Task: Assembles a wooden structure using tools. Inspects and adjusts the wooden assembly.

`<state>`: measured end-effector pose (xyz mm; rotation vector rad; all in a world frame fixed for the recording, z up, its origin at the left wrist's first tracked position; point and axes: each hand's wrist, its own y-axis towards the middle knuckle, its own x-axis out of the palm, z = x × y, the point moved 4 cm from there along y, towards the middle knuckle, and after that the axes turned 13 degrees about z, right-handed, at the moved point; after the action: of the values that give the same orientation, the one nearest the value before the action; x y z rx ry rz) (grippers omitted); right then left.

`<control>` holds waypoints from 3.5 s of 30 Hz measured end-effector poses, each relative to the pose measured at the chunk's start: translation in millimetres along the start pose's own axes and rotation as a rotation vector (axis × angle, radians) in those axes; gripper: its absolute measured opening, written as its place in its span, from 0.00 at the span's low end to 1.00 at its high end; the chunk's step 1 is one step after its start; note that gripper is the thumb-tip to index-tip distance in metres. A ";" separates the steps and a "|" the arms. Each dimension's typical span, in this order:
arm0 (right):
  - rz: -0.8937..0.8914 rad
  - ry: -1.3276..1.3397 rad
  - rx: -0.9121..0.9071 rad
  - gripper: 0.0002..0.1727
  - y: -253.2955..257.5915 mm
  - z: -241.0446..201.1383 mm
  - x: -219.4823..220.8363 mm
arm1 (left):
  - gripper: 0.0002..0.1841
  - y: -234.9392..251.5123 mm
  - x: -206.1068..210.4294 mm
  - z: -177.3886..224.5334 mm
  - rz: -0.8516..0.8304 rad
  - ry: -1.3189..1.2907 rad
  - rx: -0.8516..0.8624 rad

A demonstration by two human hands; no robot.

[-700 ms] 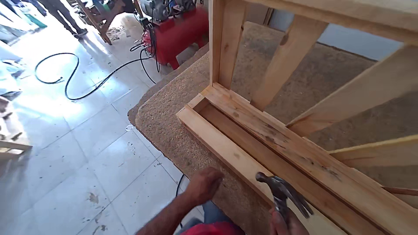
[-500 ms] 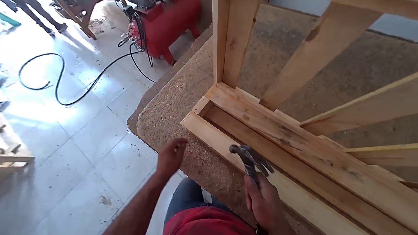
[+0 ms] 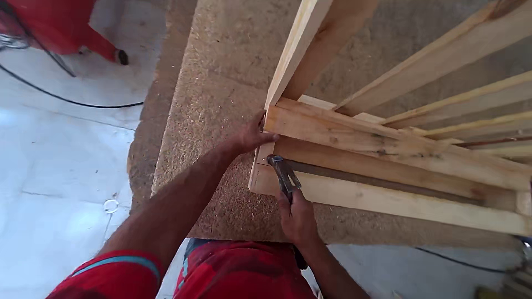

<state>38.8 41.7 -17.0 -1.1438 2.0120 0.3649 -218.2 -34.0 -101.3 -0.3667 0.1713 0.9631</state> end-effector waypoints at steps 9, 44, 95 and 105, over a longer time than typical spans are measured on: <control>0.274 -0.029 0.014 0.31 -8.3 -41.0 -8.2 | 0.62 7.0 8.9 -16.6 -0.051 -0.215 -0.033; 0.450 -0.263 -0.090 0.26 -22.4 -83.9 -7.2 | 0.66 12.1 17.3 -29.8 -0.015 -0.355 -0.013; 0.187 -0.113 0.320 0.30 -23.7 -41.6 39.5 | 0.64 13.5 19.3 -31.7 -0.012 -0.422 -0.004; 0.484 0.264 -0.104 0.31 51.6 -144.9 -53.9 | 0.55 -82.6 15.8 -44.8 -0.067 -0.315 -0.126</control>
<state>-58.3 19.0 111.9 -0.7822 2.5282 0.5907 -140.2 -81.4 -128.6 -0.3287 -0.1882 0.9550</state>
